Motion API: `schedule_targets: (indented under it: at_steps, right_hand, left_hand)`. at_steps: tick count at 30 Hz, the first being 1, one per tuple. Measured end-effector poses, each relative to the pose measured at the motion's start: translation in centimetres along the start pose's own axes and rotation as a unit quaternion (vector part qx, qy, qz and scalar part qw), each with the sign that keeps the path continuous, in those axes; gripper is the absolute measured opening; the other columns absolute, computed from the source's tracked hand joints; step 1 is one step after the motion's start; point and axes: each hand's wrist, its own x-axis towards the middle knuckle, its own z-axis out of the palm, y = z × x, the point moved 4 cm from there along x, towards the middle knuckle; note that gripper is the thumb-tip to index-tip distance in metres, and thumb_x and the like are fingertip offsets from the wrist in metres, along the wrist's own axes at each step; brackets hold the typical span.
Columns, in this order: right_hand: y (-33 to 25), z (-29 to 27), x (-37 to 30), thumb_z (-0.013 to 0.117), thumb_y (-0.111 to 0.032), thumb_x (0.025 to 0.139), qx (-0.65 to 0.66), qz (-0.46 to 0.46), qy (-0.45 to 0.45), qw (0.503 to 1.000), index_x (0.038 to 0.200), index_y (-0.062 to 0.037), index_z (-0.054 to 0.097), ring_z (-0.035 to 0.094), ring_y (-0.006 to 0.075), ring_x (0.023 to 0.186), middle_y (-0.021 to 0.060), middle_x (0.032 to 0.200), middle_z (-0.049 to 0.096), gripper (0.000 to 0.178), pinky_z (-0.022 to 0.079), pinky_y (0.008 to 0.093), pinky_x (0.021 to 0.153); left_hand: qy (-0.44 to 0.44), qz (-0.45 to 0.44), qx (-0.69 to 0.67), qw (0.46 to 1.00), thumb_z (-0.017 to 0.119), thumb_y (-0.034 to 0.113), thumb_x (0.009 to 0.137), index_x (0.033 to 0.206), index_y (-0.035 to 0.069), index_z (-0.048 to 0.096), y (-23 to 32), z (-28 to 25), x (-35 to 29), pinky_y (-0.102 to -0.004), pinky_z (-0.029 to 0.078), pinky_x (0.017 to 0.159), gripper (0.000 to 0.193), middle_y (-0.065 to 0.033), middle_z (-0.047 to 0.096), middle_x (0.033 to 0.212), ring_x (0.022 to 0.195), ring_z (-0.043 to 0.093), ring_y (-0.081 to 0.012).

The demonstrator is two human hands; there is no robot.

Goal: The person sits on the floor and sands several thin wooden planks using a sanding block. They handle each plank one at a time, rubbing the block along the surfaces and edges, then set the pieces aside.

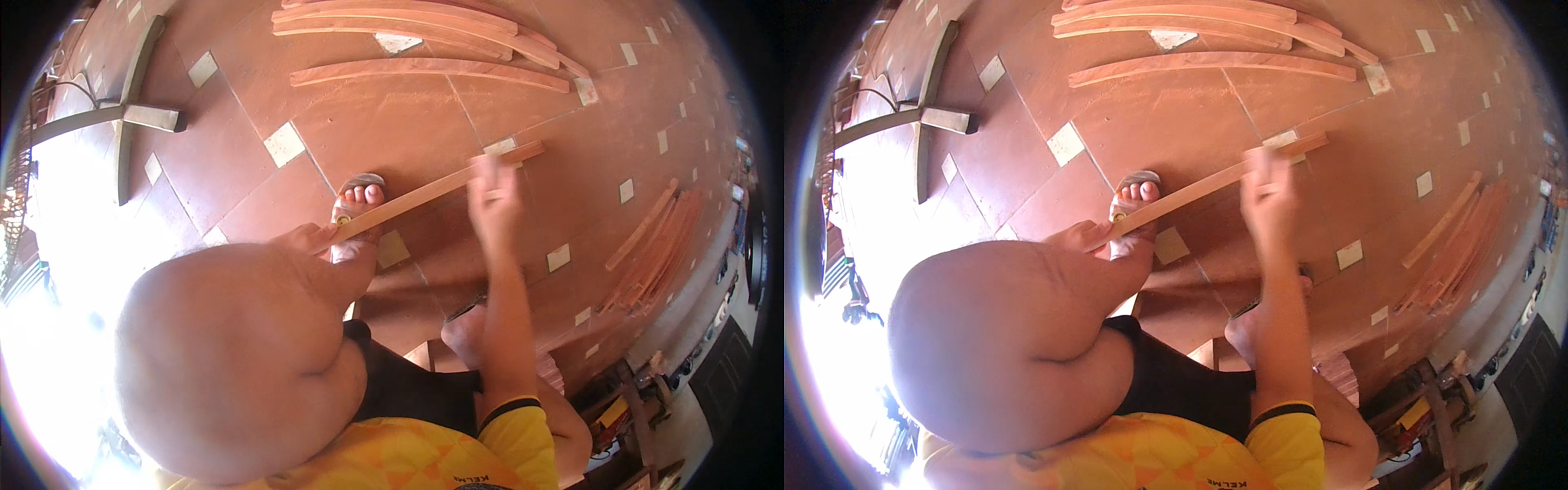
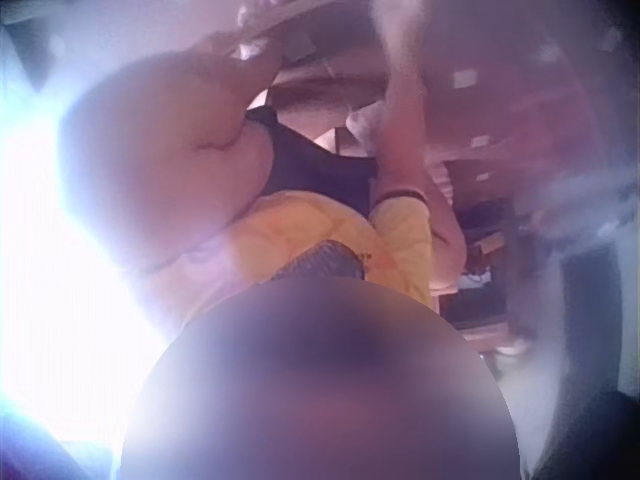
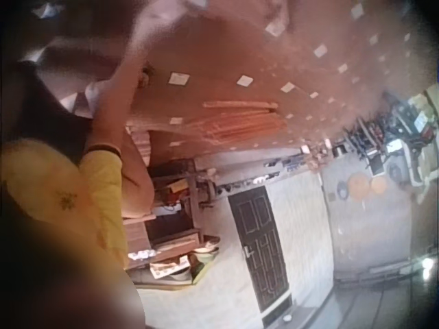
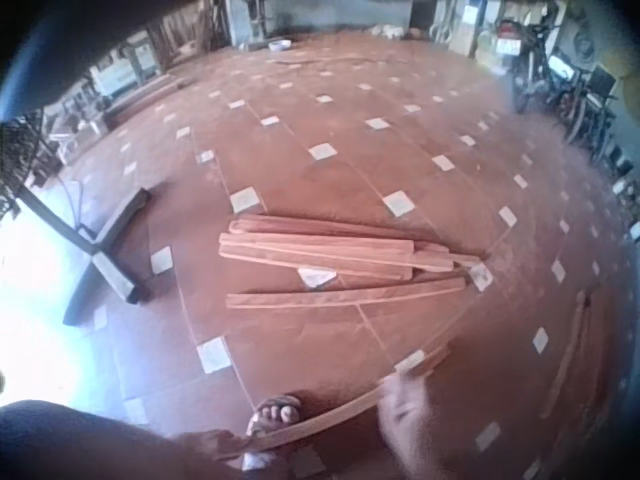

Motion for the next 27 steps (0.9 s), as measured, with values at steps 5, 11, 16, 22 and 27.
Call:
schedule_targets:
  at_steps: [5, 11, 16, 22, 27]
  right_hand:
    - [-4.8, 1.9, -3.3, 0.070, -0.028, 0.094, 0.007, -0.030, -0.129, 0.991, 0.136, -0.0018, 0.057, 0.069, 0.0475, 0.090, 0.0273, 0.098, 0.070, 0.051, 0.058, 0.0515, 0.078]
    - [-2.0, 2.0, -1.5, 0.075, -0.028, 0.090, 0.013, 0.029, -0.079, 0.996, 0.147, -0.0058, 0.055, 0.069, 0.0457, 0.080, 0.0243, 0.081, 0.067, 0.064, 0.057, 0.0507, 0.069]
    - [-5.0, 2.5, -2.9, 0.072, -0.025, 0.091, 0.022, -0.030, -0.083, 0.996, 0.134, -0.0021, 0.058, 0.068, 0.0482, 0.084, 0.0273, 0.088, 0.068, 0.051, 0.055, 0.0548, 0.071]
    - [-3.0, 2.6, -1.8, 0.073, -0.027, 0.092, -0.001, 0.014, -0.123, 0.992, 0.138, -0.0035, 0.059, 0.070, 0.0474, 0.093, 0.0287, 0.102, 0.070, 0.054, 0.058, 0.0515, 0.077]
    - [-5.2, 3.3, -3.1, 0.069, -0.028, 0.094, 0.011, -0.021, -0.060, 0.998, 0.140, 0.0032, 0.056, 0.070, 0.0468, 0.080, 0.0287, 0.105, 0.071, 0.057, 0.057, 0.0529, 0.068]
  left_hand:
    - [0.000, -0.035, 0.025, 0.999, 0.069, 0.005, 0.071, 0.101, 0.001, 0.073, -1.2, 0.0, -1.9, -0.0414, 0.055, 0.061, 0.030, -0.0189, 0.070, 0.084, 0.066, 0.068, -0.0339]
    - [0.031, -0.055, 0.053, 0.997, 0.069, 0.006, 0.072, 0.100, 0.002, 0.074, -0.1, -0.1, -2.6, -0.0416, 0.055, 0.062, 0.029, -0.0177, 0.070, 0.082, 0.066, 0.068, -0.0332]
    - [0.015, -0.053, 0.041, 0.998, 0.069, 0.008, 0.072, 0.099, 0.003, 0.074, -0.9, 0.0, -2.7, -0.0418, 0.055, 0.062, 0.028, -0.0166, 0.069, 0.081, 0.066, 0.068, -0.0327]
    - [0.020, -0.065, 0.049, 0.996, 0.069, 0.009, 0.072, 0.097, 0.003, 0.075, -0.6, -0.1, -3.0, -0.0420, 0.054, 0.062, 0.026, -0.0154, 0.069, 0.080, 0.067, 0.067, -0.0321]
    - [0.005, -0.066, 0.033, 0.997, 0.069, 0.011, 0.073, 0.096, 0.004, 0.075, -1.7, -0.1, -3.1, -0.0422, 0.054, 0.062, 0.025, -0.0143, 0.068, 0.078, 0.067, 0.067, -0.0315]
